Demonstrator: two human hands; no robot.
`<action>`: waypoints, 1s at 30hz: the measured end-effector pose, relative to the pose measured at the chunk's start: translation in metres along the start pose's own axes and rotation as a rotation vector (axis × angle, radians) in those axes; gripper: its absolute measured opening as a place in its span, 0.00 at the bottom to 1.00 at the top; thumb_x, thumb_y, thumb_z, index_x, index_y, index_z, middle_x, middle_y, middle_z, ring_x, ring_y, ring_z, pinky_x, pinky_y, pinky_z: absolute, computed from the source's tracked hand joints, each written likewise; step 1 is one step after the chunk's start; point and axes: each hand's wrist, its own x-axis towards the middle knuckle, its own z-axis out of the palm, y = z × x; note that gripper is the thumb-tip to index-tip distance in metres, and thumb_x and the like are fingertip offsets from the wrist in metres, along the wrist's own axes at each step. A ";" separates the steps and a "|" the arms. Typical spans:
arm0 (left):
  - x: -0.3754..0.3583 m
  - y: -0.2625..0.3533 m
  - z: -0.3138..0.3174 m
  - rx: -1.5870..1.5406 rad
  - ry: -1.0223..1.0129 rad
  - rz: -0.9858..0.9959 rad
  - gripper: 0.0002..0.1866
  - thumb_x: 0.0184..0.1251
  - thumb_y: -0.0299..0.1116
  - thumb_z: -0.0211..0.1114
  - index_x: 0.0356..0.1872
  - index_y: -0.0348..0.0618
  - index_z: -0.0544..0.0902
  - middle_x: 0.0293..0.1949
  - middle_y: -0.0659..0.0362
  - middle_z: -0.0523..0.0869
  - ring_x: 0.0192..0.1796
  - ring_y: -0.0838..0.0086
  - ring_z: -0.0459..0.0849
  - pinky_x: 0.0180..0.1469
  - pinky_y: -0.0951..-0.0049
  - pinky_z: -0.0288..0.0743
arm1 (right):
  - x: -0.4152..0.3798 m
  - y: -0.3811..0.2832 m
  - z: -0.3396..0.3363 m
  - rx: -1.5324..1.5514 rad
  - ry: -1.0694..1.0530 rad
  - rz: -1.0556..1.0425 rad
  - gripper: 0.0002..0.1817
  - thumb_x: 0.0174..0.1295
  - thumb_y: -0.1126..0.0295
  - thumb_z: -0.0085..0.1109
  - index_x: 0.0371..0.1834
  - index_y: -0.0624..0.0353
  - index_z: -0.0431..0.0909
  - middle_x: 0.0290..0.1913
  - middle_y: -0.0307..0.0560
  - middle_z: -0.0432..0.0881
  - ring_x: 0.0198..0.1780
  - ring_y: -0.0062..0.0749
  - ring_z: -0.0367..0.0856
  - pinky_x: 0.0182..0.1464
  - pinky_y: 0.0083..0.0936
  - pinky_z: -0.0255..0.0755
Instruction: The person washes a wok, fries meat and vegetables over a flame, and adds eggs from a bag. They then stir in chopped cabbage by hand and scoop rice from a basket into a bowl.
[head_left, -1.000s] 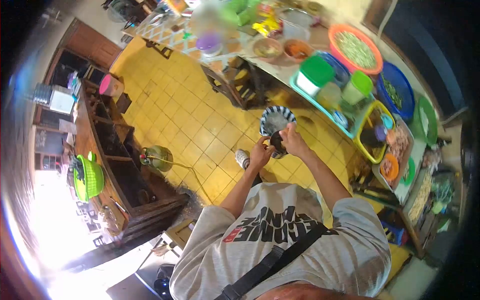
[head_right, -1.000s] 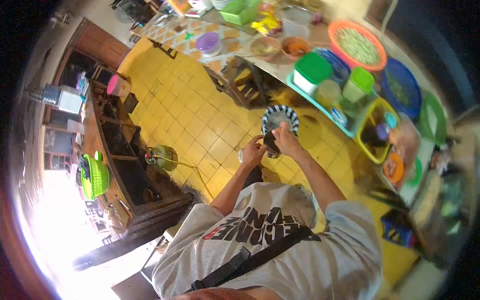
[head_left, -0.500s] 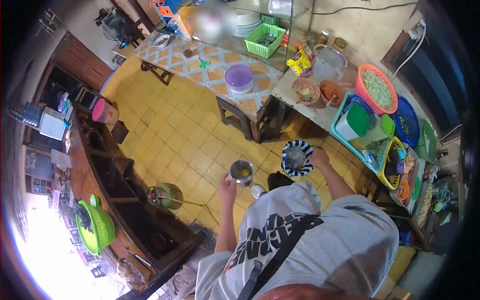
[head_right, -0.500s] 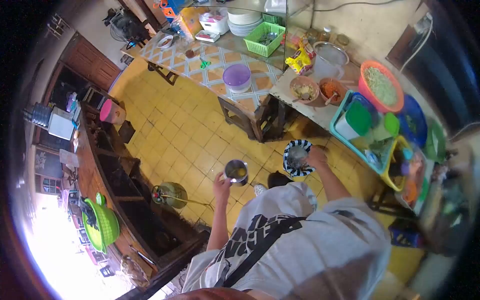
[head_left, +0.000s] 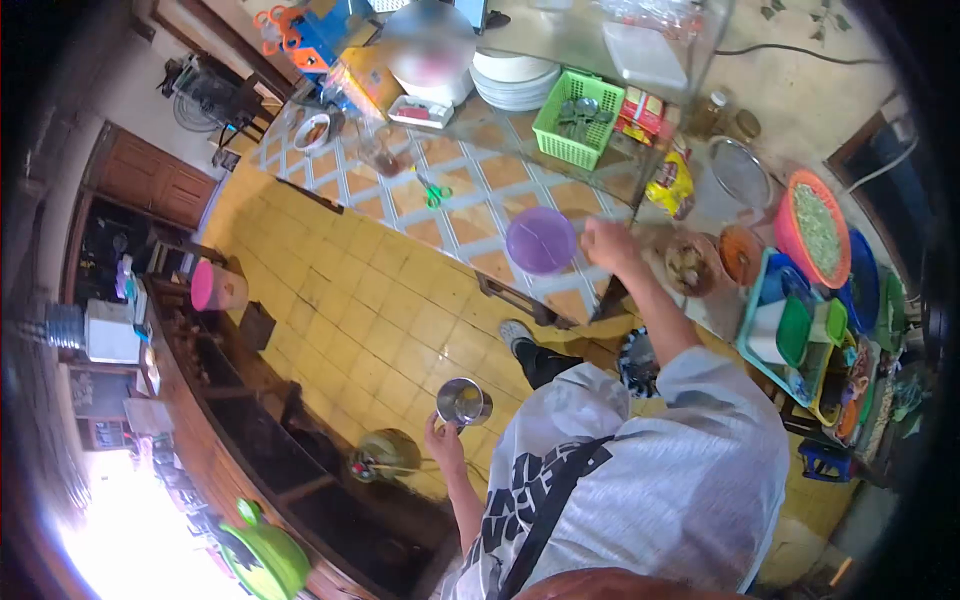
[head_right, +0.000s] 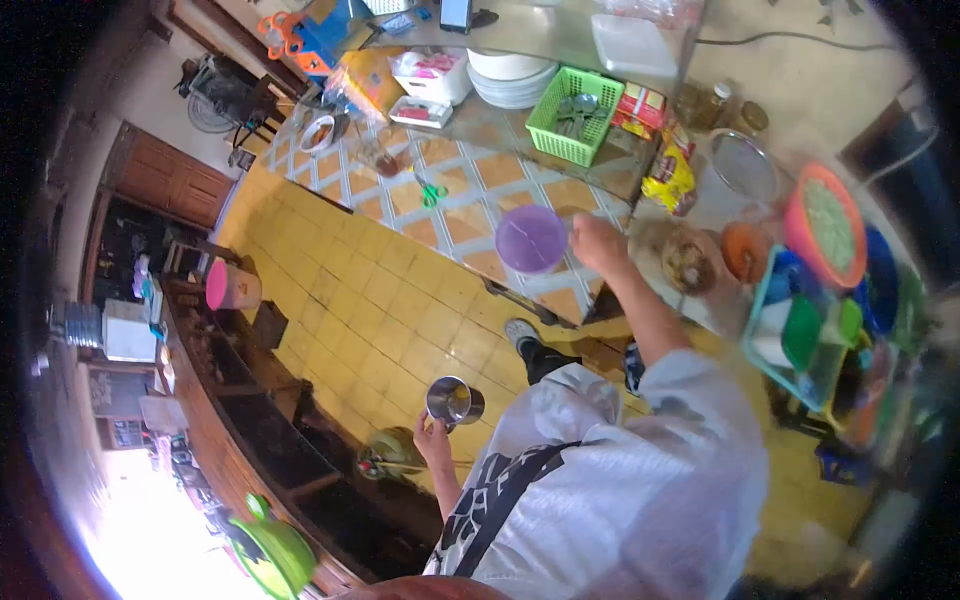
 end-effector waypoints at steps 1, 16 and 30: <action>0.018 0.012 0.005 -0.006 0.011 0.034 0.21 0.51 0.20 0.54 0.51 0.29 0.70 0.17 0.66 0.72 0.20 0.87 0.65 0.21 0.83 0.56 | 0.042 -0.007 -0.012 0.070 0.197 -0.067 0.10 0.54 0.67 0.49 0.38 0.55 0.73 0.35 0.57 0.78 0.42 0.53 0.76 0.42 0.45 0.70; 0.148 0.147 0.046 0.094 0.006 0.037 0.22 0.54 0.17 0.51 0.53 0.28 0.66 0.22 0.58 0.78 0.28 0.80 0.76 0.38 0.77 0.74 | 0.320 0.045 -0.008 -0.132 0.258 0.009 0.20 0.52 0.70 0.55 0.50 0.57 0.70 0.54 0.57 0.70 0.55 0.49 0.69 0.54 0.40 0.65; 0.191 0.167 0.124 0.136 -0.102 0.000 0.19 0.57 0.20 0.54 0.52 0.30 0.68 0.16 0.68 0.68 0.20 0.88 0.62 0.25 0.84 0.58 | 0.347 0.073 -0.008 -0.111 0.288 -0.145 0.10 0.51 0.75 0.50 0.36 0.56 0.77 0.39 0.52 0.78 0.43 0.47 0.75 0.45 0.37 0.68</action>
